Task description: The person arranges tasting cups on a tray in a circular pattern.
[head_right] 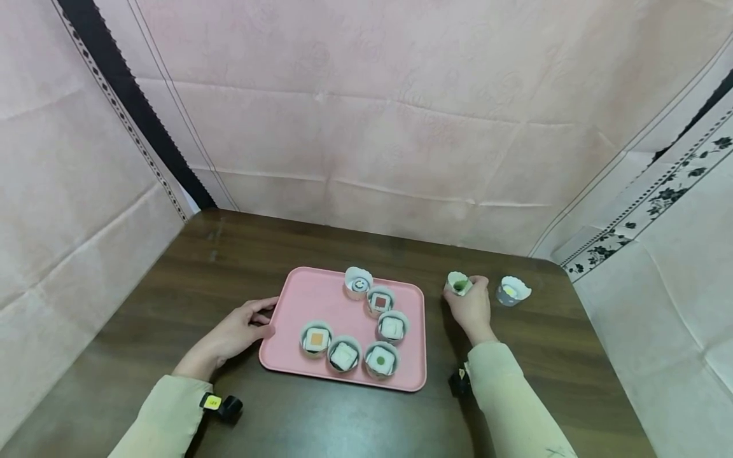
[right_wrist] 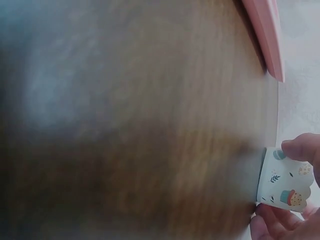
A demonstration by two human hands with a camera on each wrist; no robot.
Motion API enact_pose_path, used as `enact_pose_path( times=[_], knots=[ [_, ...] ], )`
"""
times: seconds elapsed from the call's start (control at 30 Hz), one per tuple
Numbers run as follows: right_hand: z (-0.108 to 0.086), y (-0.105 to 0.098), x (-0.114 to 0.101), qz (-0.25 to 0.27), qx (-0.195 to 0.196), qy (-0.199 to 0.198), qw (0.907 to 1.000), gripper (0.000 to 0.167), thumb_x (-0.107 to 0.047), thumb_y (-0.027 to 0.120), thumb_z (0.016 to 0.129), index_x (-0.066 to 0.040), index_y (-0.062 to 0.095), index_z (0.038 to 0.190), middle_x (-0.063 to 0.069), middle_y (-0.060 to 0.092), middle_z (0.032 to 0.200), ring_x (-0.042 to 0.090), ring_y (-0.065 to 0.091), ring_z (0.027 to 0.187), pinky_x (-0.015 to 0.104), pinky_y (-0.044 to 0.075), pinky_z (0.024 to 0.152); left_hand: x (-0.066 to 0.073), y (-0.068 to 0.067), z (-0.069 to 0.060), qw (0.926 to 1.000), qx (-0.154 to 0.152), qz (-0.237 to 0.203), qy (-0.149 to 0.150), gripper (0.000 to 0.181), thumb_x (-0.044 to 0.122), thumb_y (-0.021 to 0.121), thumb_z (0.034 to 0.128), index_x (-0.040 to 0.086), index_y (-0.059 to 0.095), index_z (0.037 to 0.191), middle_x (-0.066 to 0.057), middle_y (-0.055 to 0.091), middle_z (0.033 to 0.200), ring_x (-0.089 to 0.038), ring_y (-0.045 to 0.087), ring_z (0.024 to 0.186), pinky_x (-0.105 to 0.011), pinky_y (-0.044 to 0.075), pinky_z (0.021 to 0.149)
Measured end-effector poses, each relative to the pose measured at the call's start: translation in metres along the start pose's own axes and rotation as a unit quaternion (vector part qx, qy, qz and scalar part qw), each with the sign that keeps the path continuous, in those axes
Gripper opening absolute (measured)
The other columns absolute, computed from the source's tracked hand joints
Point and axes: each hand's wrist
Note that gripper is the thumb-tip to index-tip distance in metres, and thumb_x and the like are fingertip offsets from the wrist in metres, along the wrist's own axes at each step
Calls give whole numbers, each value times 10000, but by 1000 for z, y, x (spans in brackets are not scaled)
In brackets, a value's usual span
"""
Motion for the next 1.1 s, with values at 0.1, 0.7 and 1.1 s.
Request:
enact_pose_path(
  times=[0.1,0.7,1.1],
  knots=[
    [-3,-4,-2,-7,-77,103,9999,752,-342,672,888,19,239,1386,302,400,1320,395,444,1178,526,377,987,2,0,0,10000,-26,2,0,571,73,651,906,145,468,1442,-97,410,1406,-252,510,1091,-350,494,800],
    [-32,-9,-41,122,-97,-810,9966,761,-404,710,856,-45,283,1374,240,431,1319,360,479,1154,506,412,936,1,-1,0,9999,-2,116,35,572,89,651,911,153,462,1447,-99,414,1408,-249,516,1099,-363,495,819],
    [-70,11,-89,415,-604,-1635,9838,641,-285,734,864,-72,337,1320,148,504,1196,269,548,1017,418,468,829,-1,0,1,9998,15,181,-13,576,93,653,911,166,461,1449,-89,418,1403,-254,513,1100,-350,491,813]
  ],
)
Point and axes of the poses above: each hand's wrist, its own z-axis towards the middle knuckle, its own y-axis out of the palm, x = y × z
